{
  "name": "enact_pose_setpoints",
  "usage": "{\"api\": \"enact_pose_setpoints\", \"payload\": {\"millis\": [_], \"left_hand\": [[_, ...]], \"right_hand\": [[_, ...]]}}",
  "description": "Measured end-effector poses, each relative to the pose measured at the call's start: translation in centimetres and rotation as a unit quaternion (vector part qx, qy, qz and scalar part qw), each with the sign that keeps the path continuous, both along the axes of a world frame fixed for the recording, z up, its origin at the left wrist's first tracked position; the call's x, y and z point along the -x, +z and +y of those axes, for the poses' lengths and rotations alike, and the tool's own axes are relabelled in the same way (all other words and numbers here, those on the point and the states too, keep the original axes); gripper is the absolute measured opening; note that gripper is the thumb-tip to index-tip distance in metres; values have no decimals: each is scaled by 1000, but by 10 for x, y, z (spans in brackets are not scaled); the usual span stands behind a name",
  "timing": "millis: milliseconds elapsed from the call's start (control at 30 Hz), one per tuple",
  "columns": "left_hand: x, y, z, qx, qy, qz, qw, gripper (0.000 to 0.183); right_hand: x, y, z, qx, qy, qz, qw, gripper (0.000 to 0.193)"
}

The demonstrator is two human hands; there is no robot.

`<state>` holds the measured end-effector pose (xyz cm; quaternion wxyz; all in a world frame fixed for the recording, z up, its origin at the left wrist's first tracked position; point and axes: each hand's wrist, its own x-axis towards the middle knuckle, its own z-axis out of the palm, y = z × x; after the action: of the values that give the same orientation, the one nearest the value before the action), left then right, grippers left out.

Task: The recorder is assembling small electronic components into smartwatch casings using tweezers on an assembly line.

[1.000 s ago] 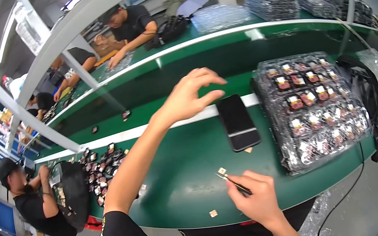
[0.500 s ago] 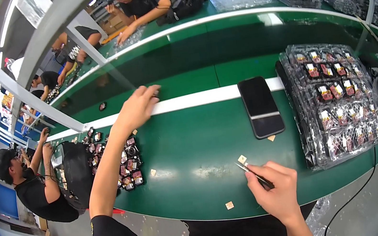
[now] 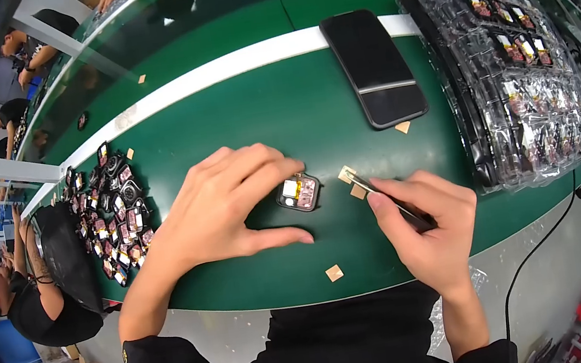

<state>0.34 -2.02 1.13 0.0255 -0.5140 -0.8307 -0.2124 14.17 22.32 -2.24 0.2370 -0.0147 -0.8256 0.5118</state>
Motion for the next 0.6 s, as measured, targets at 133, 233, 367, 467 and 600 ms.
{"api": "enact_pose_setpoints", "payload": {"millis": [133, 233, 367, 467, 600], "left_hand": [[2, -14, -10, -6, -22, -97, 995, 59], [-3, -10, -7, -22, 19, -170, 985, 57], [-3, -15, -8, -32, 17, -165, 986, 53], [-6, -4, -4, -24, -8, -234, 972, 54], [-10, -10, -3, -21, -29, -242, 970, 59]], "right_hand": [[0, -4, -1, -4, 7, -1, 1000, 17], [0, -1, -1, -7, 33, -13, 999, 17], [1, 0, -1, -19, 50, -19, 998, 18], [0, 0, 0, -4, 53, -25, 998, 21], [-3, -1, 3, -10, 101, -31, 994, 22]]}}
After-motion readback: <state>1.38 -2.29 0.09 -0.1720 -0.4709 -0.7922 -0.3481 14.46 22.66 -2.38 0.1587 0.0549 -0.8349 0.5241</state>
